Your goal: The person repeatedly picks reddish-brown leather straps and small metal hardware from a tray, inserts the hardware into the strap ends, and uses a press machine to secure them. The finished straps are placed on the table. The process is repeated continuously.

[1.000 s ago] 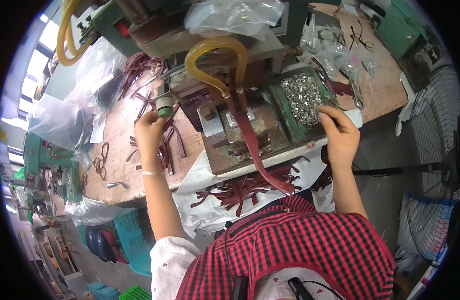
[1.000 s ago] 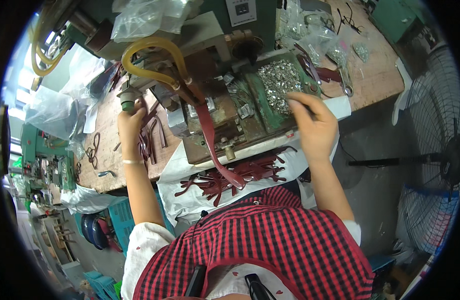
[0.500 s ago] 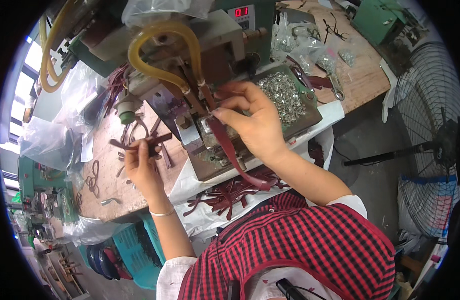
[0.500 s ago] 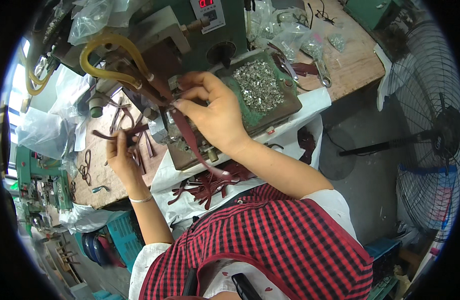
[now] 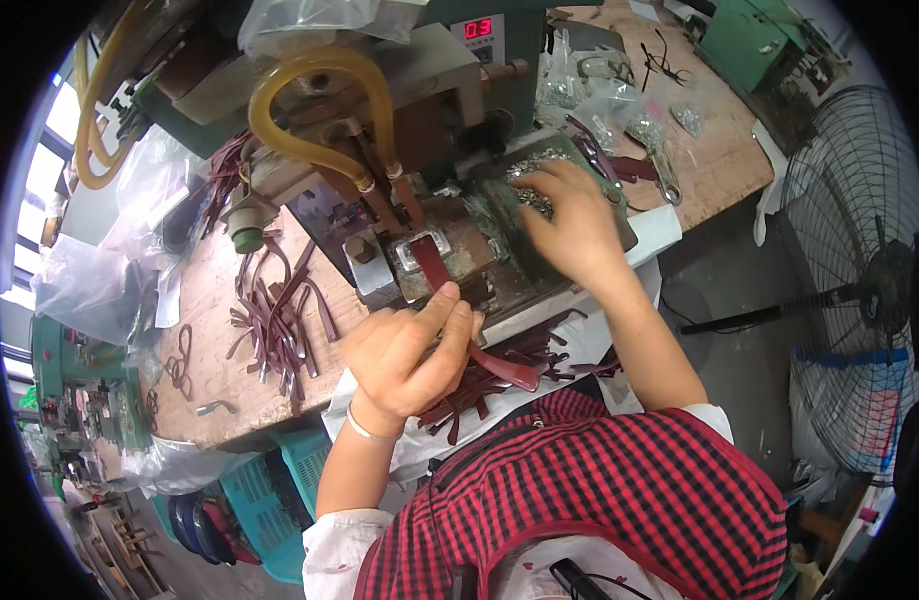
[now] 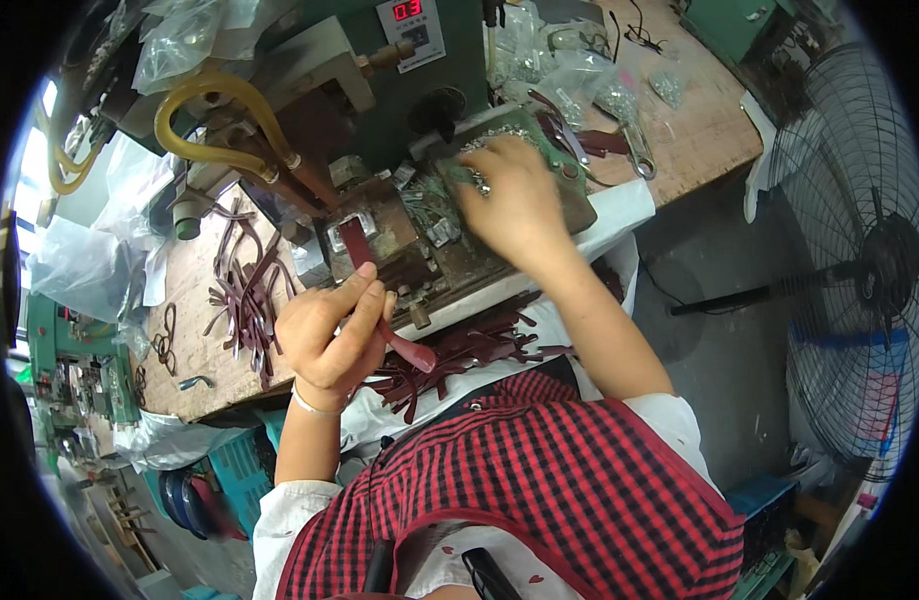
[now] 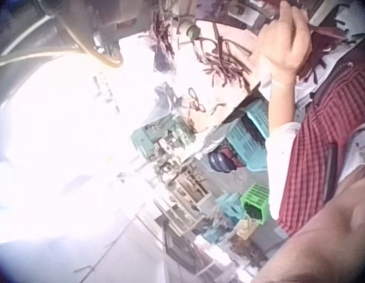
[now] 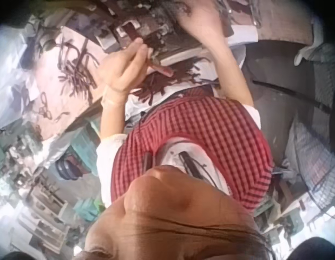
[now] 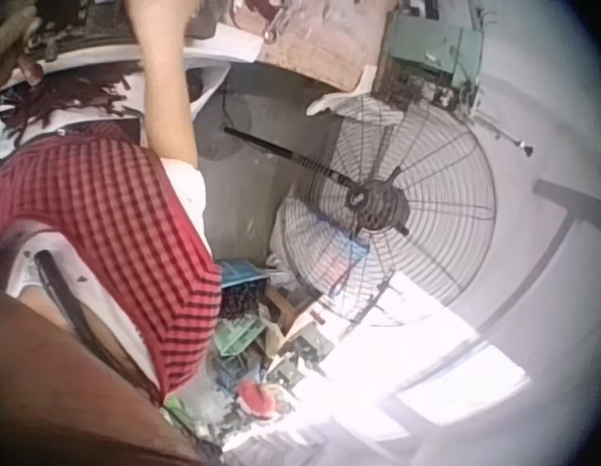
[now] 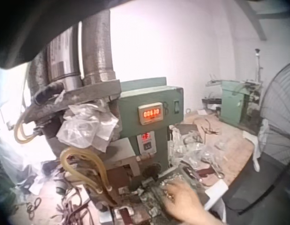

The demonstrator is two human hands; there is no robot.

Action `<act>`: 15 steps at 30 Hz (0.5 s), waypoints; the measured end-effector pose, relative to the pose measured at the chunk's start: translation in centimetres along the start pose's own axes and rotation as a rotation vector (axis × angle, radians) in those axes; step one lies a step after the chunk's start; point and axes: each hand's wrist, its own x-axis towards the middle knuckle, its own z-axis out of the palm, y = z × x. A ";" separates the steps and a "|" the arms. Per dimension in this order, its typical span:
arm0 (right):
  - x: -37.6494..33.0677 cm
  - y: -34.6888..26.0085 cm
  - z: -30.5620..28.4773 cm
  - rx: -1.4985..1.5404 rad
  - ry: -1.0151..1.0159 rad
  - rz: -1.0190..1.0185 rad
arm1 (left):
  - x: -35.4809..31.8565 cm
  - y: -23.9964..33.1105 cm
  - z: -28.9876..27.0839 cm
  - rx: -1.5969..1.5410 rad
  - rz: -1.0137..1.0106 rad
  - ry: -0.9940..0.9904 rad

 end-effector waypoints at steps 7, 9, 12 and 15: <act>-2.5 5.6 2.0 -0.149 0.100 0.020 | 0.0 0.3 0.1 -0.030 -0.045 -0.029; -1.9 5.0 2.0 -0.149 0.071 -0.153 | 0.2 0.3 0.0 -0.045 -0.045 -0.028; -0.5 4.2 2.1 -0.167 -0.052 -0.370 | -0.7 0.2 0.6 -0.059 -0.063 0.021; 1.9 6.0 3.7 -0.229 -0.005 -0.497 | -1.3 1.7 -0.3 -0.112 -0.236 0.008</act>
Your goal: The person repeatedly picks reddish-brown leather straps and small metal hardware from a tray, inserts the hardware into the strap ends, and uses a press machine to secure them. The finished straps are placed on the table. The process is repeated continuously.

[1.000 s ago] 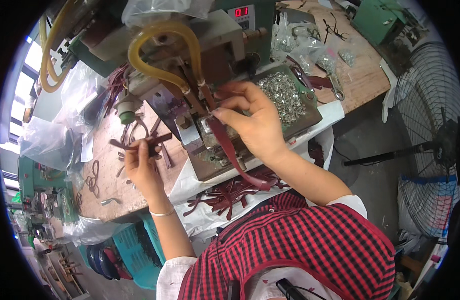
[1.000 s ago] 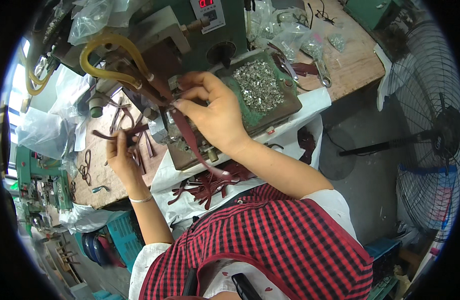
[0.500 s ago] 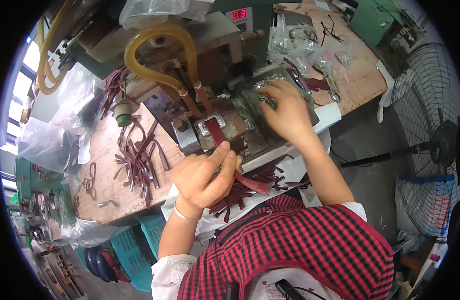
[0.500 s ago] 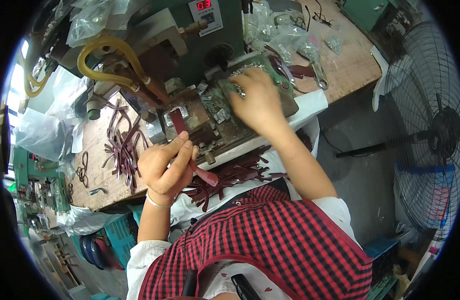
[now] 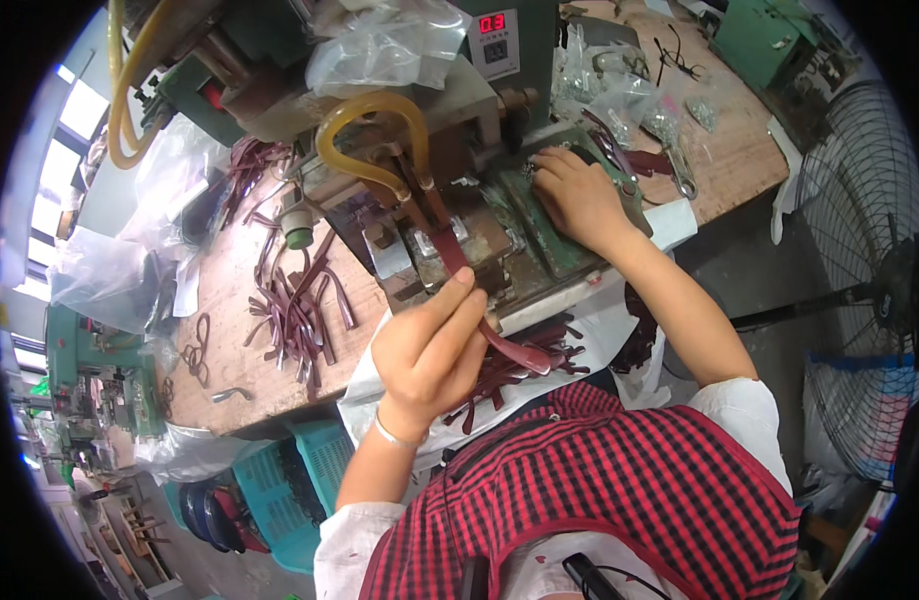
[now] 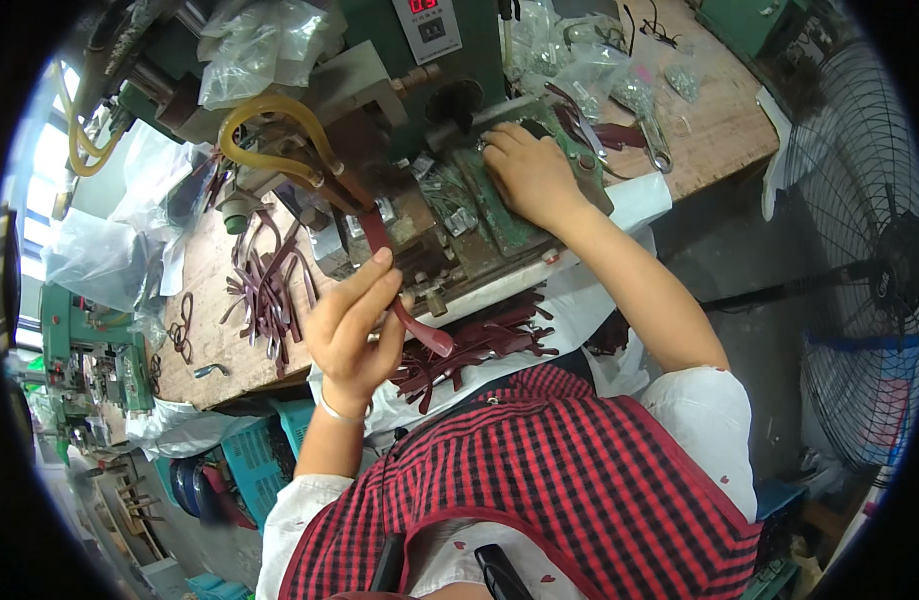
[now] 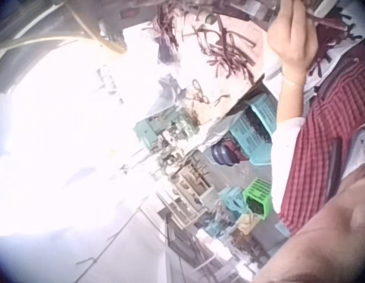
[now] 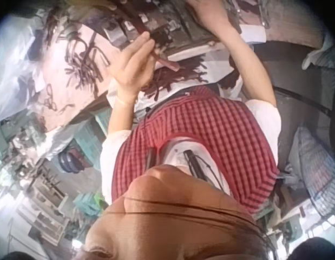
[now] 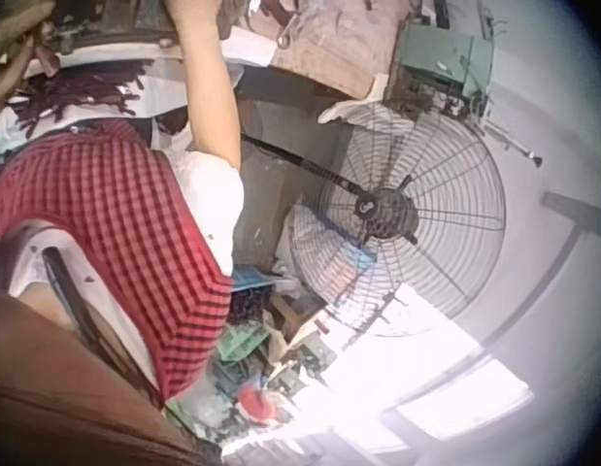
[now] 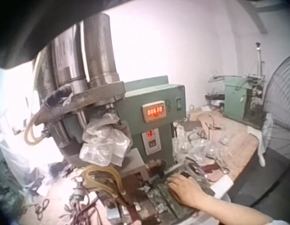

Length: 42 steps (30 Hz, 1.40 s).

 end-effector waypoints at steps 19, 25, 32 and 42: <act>-3.2 -3.1 -4.3 0.288 0.220 0.598 | -11.1 -20.1 -5.4 0.990 -0.614 -0.294; -6.3 -2.8 -7.3 0.445 0.305 0.796 | -5.6 -15.4 -6.9 0.226 -0.957 0.066; 4.5 -10.0 -7.0 0.892 0.340 0.498 | -6.3 -15.0 -5.1 -0.497 -1.092 0.137; 5.1 -12.7 -5.3 1.282 0.177 0.670 | -5.1 -10.0 -4.0 -0.231 -0.938 0.454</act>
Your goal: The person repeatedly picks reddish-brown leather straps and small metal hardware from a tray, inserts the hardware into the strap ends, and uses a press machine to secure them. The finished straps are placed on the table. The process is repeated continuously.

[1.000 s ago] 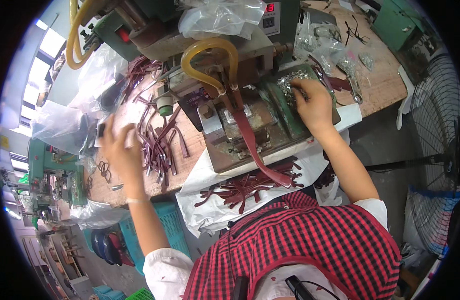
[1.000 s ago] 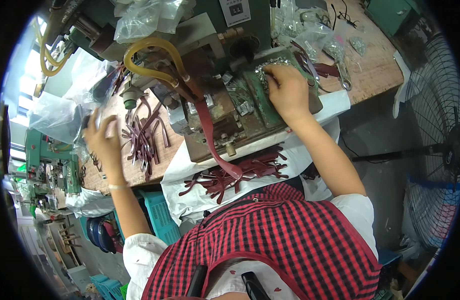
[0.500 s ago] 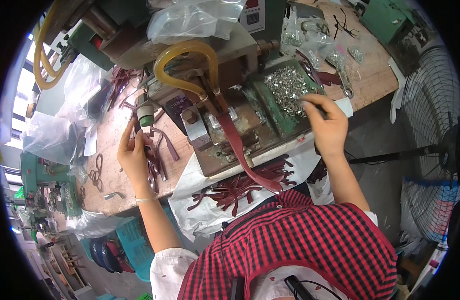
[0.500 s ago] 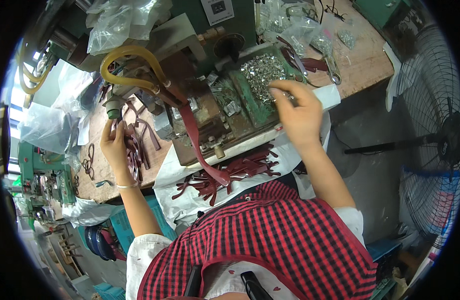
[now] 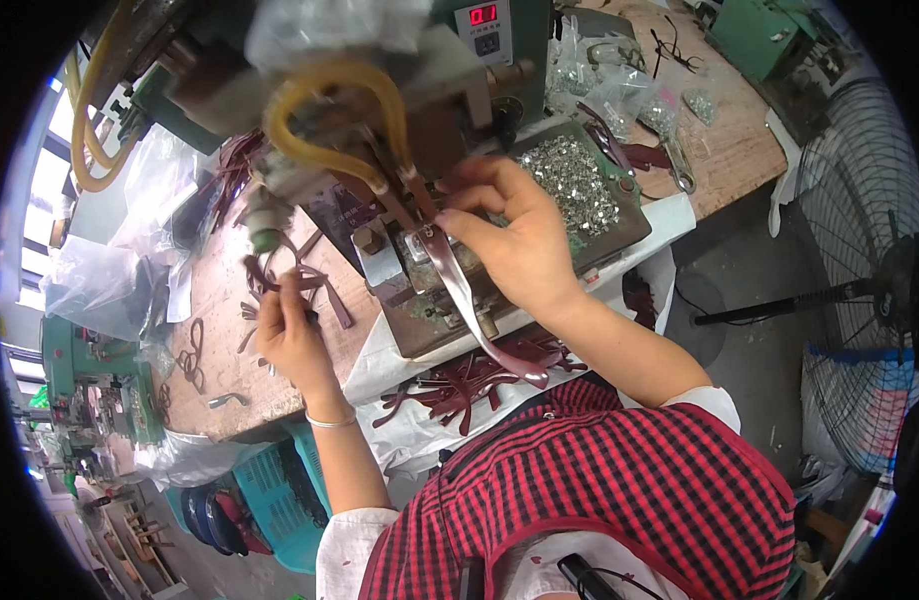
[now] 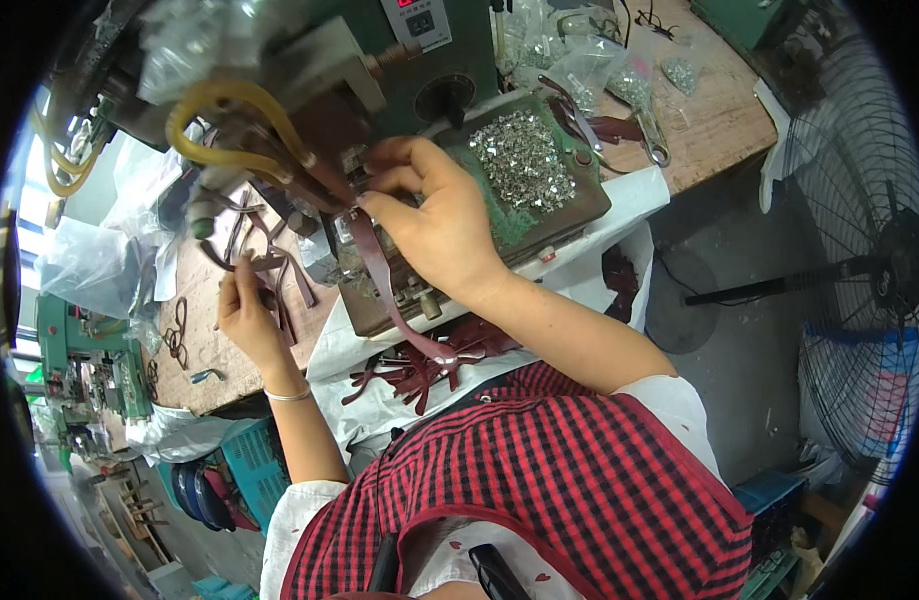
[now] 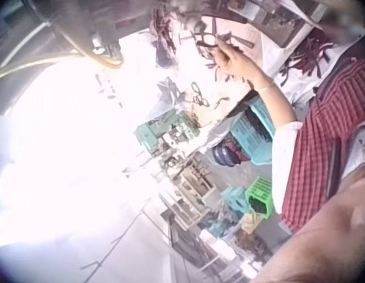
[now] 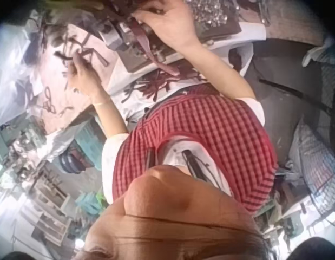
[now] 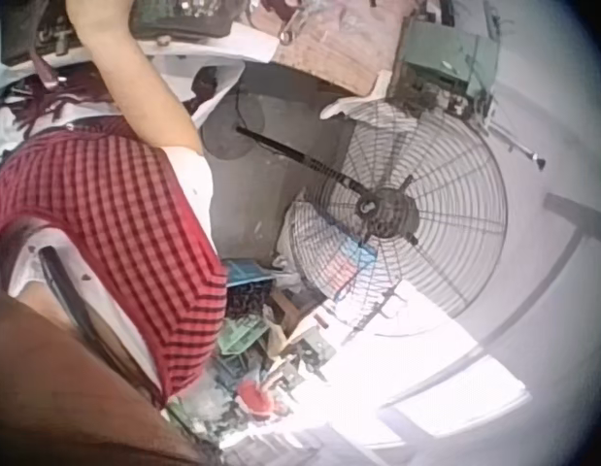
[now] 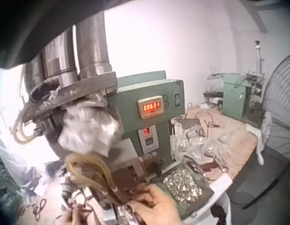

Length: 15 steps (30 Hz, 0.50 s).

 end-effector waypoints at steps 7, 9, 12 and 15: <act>-0.9 -4.3 1.1 0.084 -0.033 0.179 | -2.0 6.8 2.7 -0.074 0.486 -0.018; -1.9 -3.7 0.5 0.028 -0.081 0.034 | -3.1 8.3 3.1 0.169 0.881 -0.273; -0.7 -3.5 -2.0 -0.318 -0.159 -0.045 | -4.8 10.2 4.9 0.325 1.034 -0.524; 0.8 2.3 -6.9 -0.992 0.069 -0.266 | -4.8 8.3 7.1 0.307 1.150 -0.437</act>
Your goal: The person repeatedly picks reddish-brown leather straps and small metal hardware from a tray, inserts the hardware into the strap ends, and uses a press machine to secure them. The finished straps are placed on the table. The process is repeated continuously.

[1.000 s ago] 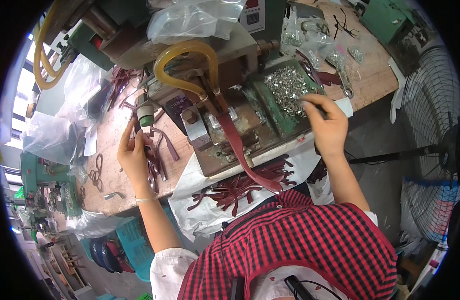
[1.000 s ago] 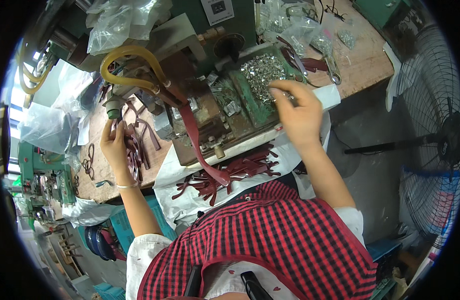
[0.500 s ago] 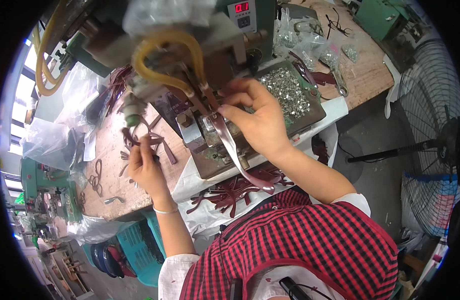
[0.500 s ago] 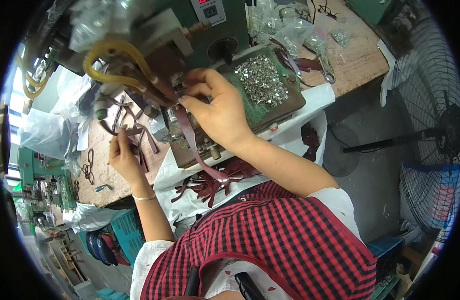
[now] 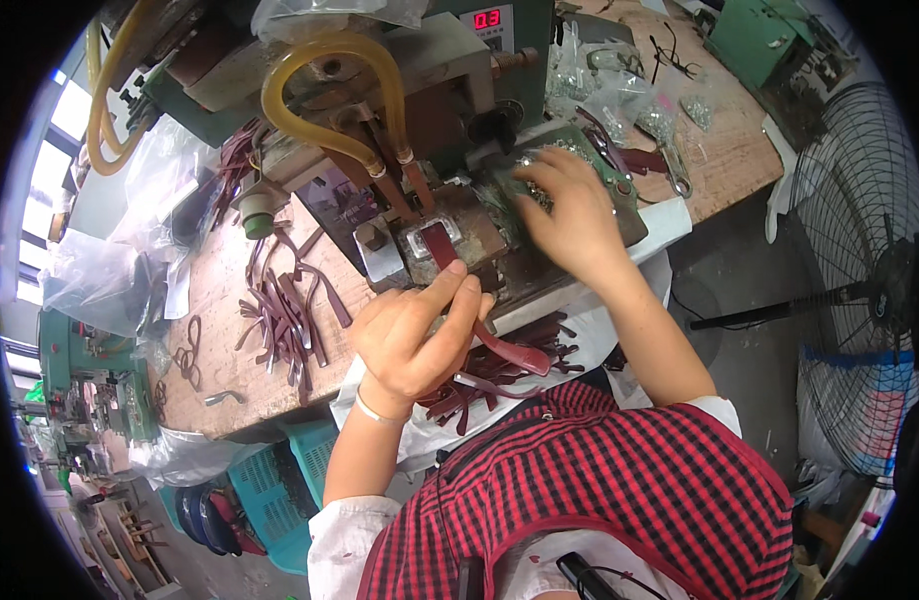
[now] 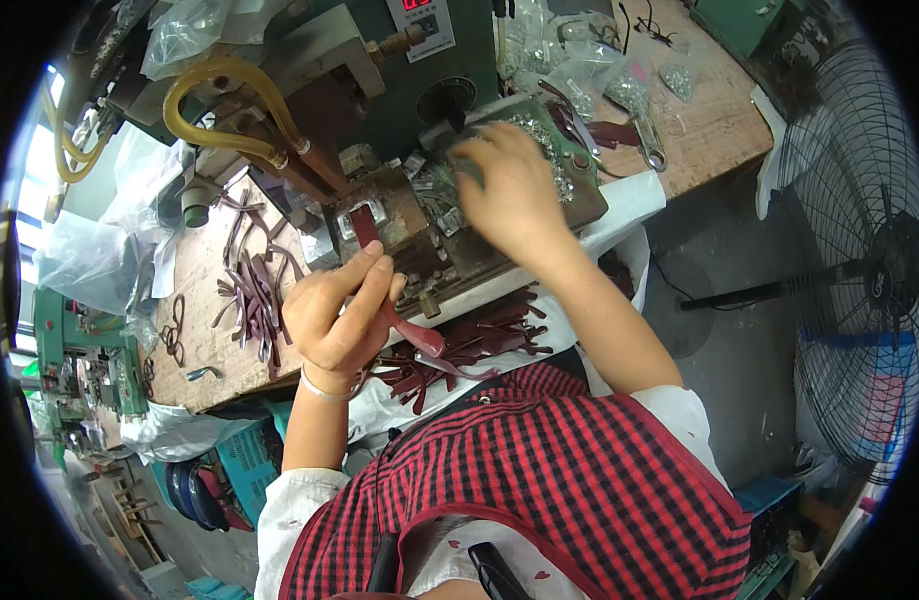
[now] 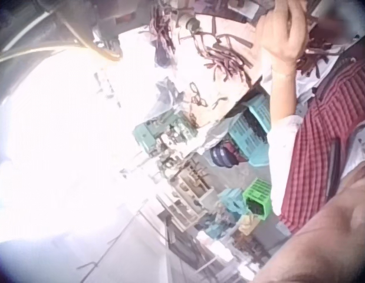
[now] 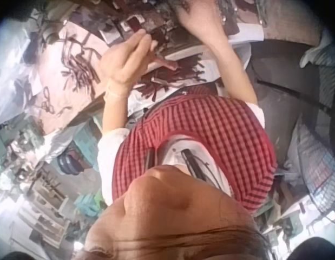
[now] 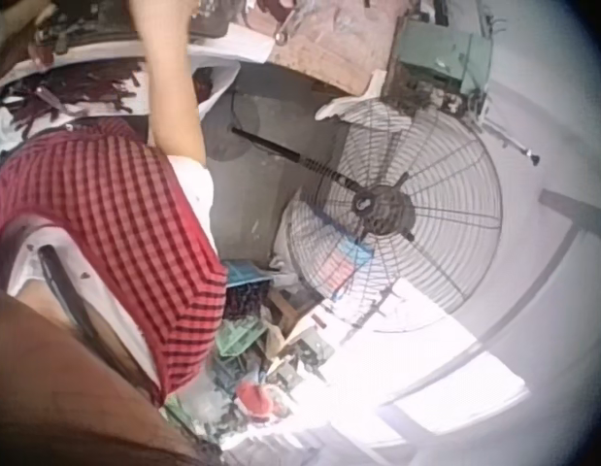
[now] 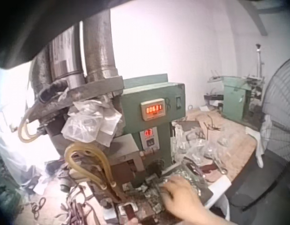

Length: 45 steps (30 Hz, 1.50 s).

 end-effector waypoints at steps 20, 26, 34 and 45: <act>-2.6 6.2 1.5 -0.269 0.124 -0.068 | -7.4 -1.6 -4.3 0.157 -0.505 0.128; -0.9 4.2 2.5 -0.060 0.199 0.003 | -13.7 -10.1 -2.4 0.791 -0.887 -0.487; -3.1 4.4 -0.5 0.122 0.188 0.196 | -12.1 -14.7 -2.9 0.634 -1.140 -0.674; -4.3 4.2 -1.3 0.374 0.167 0.390 | -13.8 -19.9 -0.9 -0.257 -1.410 -0.156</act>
